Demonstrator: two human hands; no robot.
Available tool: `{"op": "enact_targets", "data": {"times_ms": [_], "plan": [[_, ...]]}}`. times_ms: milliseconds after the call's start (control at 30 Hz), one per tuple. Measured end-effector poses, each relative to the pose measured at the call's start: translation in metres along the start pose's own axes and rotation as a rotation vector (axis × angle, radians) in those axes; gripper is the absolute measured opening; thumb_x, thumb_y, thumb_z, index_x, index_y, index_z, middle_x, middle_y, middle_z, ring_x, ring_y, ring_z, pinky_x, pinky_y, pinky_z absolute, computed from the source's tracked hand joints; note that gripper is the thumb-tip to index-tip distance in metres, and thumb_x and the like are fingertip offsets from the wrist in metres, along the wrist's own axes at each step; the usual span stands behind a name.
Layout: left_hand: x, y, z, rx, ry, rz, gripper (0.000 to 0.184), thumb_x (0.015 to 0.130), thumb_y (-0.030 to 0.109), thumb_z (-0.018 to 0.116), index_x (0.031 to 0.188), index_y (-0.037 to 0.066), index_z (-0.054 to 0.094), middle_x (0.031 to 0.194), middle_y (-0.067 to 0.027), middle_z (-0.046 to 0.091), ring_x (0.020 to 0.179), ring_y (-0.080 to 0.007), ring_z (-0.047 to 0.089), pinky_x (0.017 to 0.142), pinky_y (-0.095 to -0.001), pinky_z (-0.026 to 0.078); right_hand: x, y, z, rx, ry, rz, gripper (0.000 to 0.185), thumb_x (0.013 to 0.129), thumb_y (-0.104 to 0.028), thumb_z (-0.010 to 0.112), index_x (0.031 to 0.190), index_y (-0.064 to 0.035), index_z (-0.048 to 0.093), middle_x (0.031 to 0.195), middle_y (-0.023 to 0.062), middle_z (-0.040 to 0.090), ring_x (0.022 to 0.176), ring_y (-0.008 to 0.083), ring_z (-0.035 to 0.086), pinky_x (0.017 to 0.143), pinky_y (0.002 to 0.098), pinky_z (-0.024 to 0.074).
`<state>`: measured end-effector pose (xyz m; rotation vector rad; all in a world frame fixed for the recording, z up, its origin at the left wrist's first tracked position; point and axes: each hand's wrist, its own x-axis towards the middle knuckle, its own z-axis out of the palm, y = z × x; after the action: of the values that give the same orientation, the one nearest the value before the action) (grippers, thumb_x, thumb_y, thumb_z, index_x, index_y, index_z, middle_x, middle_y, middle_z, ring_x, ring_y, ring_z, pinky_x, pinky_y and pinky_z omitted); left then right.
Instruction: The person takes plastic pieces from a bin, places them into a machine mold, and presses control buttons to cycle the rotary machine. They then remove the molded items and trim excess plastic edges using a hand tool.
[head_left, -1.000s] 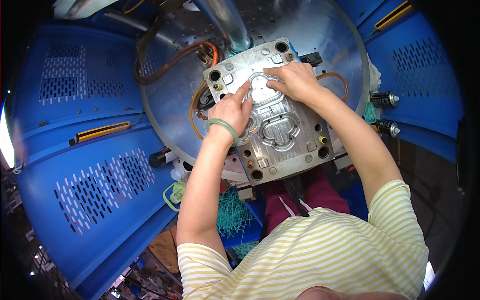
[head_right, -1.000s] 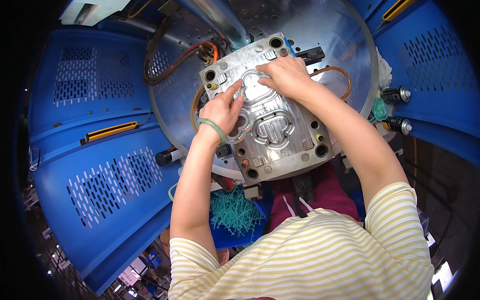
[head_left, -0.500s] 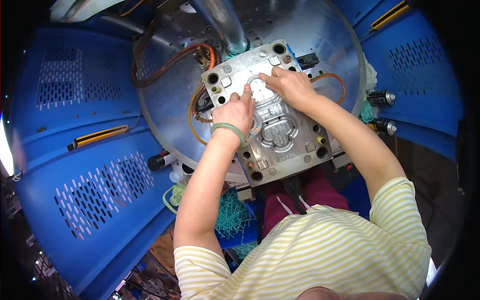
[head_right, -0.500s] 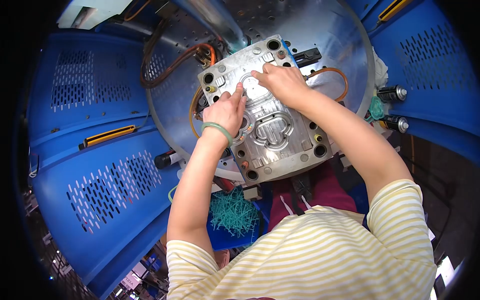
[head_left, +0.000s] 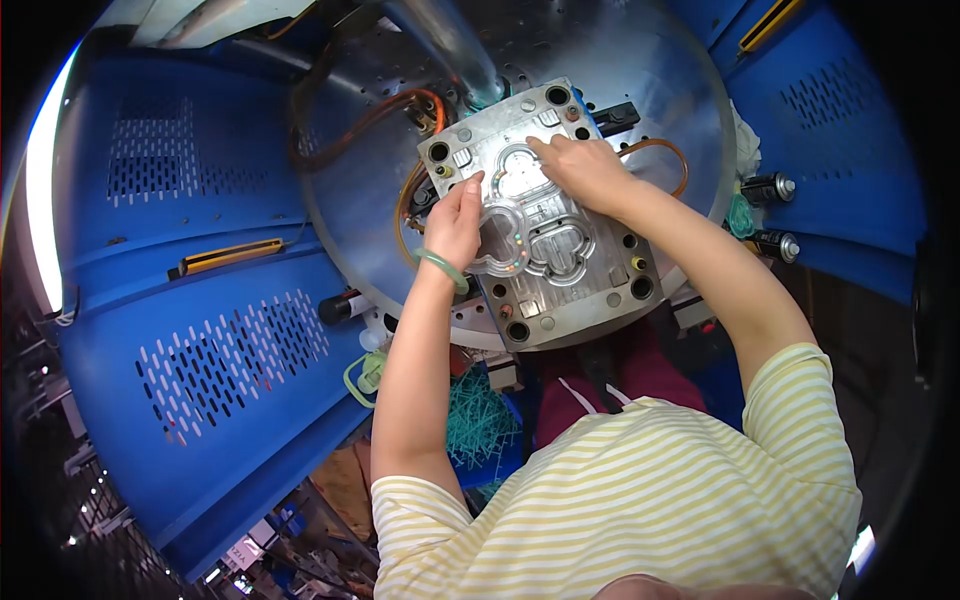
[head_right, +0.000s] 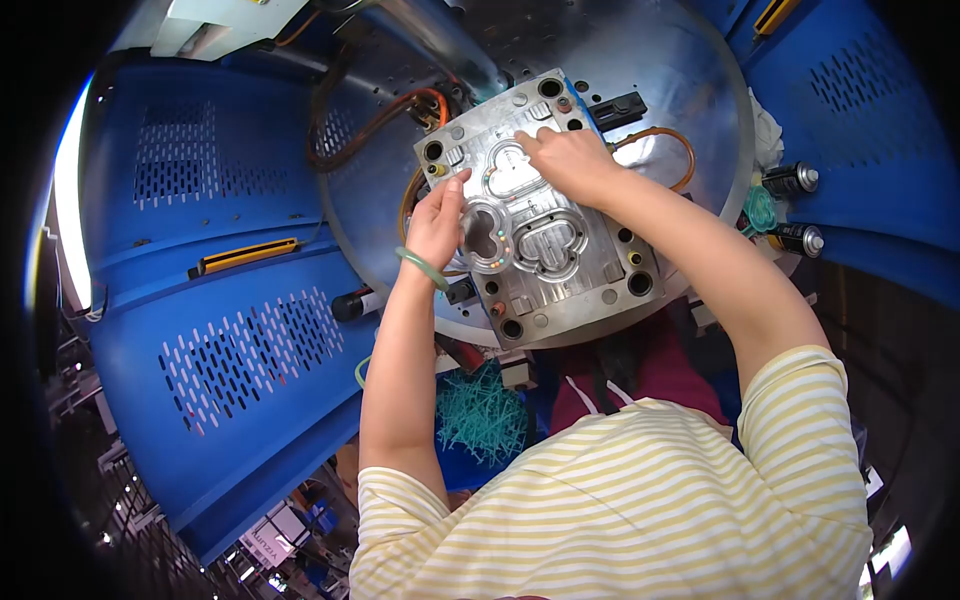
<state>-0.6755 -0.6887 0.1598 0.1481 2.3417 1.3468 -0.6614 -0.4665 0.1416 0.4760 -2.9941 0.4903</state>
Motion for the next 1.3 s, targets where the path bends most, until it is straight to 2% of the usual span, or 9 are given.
{"op": "enact_targets", "data": {"times_ms": [133,333,633,733,900,1033,1100,1233,1300], "plan": [[-0.029,0.027,-0.007,-0.508,-0.147,-0.258,0.041,0.097,0.032,0.038,0.121,0.003,0.053,0.081,-0.0021,0.052,0.058,-0.0078,0.043,0.053,-0.02,0.036,-0.023,0.009,-0.022,0.215,0.22,0.001,0.031,0.082,-0.021,0.057,0.11,-0.0055,0.059,0.082,0.0169,0.064,0.066,0.0292,0.063,0.055,0.0395,0.0487],[-0.042,0.021,0.014,-0.88,-0.275,-0.246,0.035,0.096,0.031,0.043,0.112,0.003,0.055,0.085,-0.0017,0.053,0.064,-0.0073,0.046,0.057,-0.0195,0.04,-0.072,-0.001,-0.046,1.254,-0.335,0.531,0.035,0.092,-0.032,0.052,0.109,-0.0033,0.062,0.077,-0.0011,0.062,0.046,0.0038,0.046,0.043,0.0176,0.0353],[-0.057,0.019,0.035,-1.107,-0.262,-0.231,0.028,0.096,0.022,0.045,0.109,-0.001,0.054,0.085,-0.0005,0.054,0.069,-0.0093,0.051,0.063,-0.0219,0.043,-0.084,-0.035,-0.051,1.344,-0.331,0.554,0.031,0.085,-0.025,0.064,0.101,0.0018,0.061,0.076,0.0009,0.059,0.05,0.0037,0.044,0.047,0.0188,0.0376],[-0.07,0.026,0.034,-1.067,-0.231,-0.219,0.027,0.096,0.02,0.046,0.111,0.0,0.056,0.086,-0.0001,0.054,0.07,-0.0092,0.051,0.066,-0.022,0.042,-0.086,-0.036,-0.049,1.378,-0.338,0.563,0.031,0.085,-0.026,0.064,0.102,0.0006,0.062,0.077,0.0007,0.06,0.052,0.0036,0.045,0.047,0.0187,0.0373],[-0.126,0.051,0.045,-0.188,-0.081,0.373,0.022,0.087,0.008,0.056,0.108,0.002,0.062,0.085,-0.0045,0.051,0.078,-0.0133,0.05,0.069,-0.0235,0.04,-0.105,-0.027,-0.051,1.298,-0.291,0.53,0.03,0.084,-0.026,0.064,0.106,-0.0052,0.063,0.081,0.0003,0.061,0.056,0.0033,0.046,0.05,0.0199,0.04],[-0.155,0.043,0.053,-0.174,-0.155,0.245,0.021,0.086,0.007,0.057,0.106,0.002,0.063,0.084,-0.0064,0.052,0.075,-0.0141,0.05,0.066,-0.0246,0.04,-0.122,-0.04,-0.074,1.045,-0.301,0.025,0.028,0.078,-0.021,0.069,0.1,-0.0057,0.065,0.079,0.0025,0.062,0.057,0.0111,0.052,0.055,0.0255,0.0438],[-0.16,0.034,0.058,-0.202,-0.171,0.176,0.02,0.085,0.009,0.058,0.102,0.001,0.063,0.082,-0.0098,0.054,0.071,-0.019,0.054,0.062,-0.0285,0.044,-0.127,-0.056,-0.085,0.797,-0.456,0.051,0.027,0.074,-0.02,0.071,0.096,-0.0047,0.065,0.08,0.0076,0.062,0.063,0.0193,0.058,0.057,0.0305,0.0456],[-0.154,0.019,0.062,-0.16,-0.139,0.083,0.021,0.083,0.012,0.061,0.1,0.0,0.063,0.083,-0.012,0.056,0.074,-0.0242,0.056,0.065,-0.0292,0.045,-0.13,-0.069,-0.061,0.714,-0.257,0.034,0.025,0.074,-0.02,0.07,0.092,-0.0037,0.064,0.077,0.0121,0.061,0.065,0.0287,0.059,0.058,0.0372,0.0461],[-0.138,0.018,0.055,0.076,0.076,0.329,0.039,0.078,0.014,0.067,0.114,0.004,0.057,0.103,-0.0138,0.056,0.095,-0.0307,0.055,0.081,-0.0366,0.044,-0.119,-0.057,-0.042,0.72,-0.102,0.084,0.024,0.075,-0.018,0.07,0.09,-0.0016,0.063,0.071,0.0131,0.062,0.062,0.0255,0.061,0.057,0.0348,0.0464]]}}
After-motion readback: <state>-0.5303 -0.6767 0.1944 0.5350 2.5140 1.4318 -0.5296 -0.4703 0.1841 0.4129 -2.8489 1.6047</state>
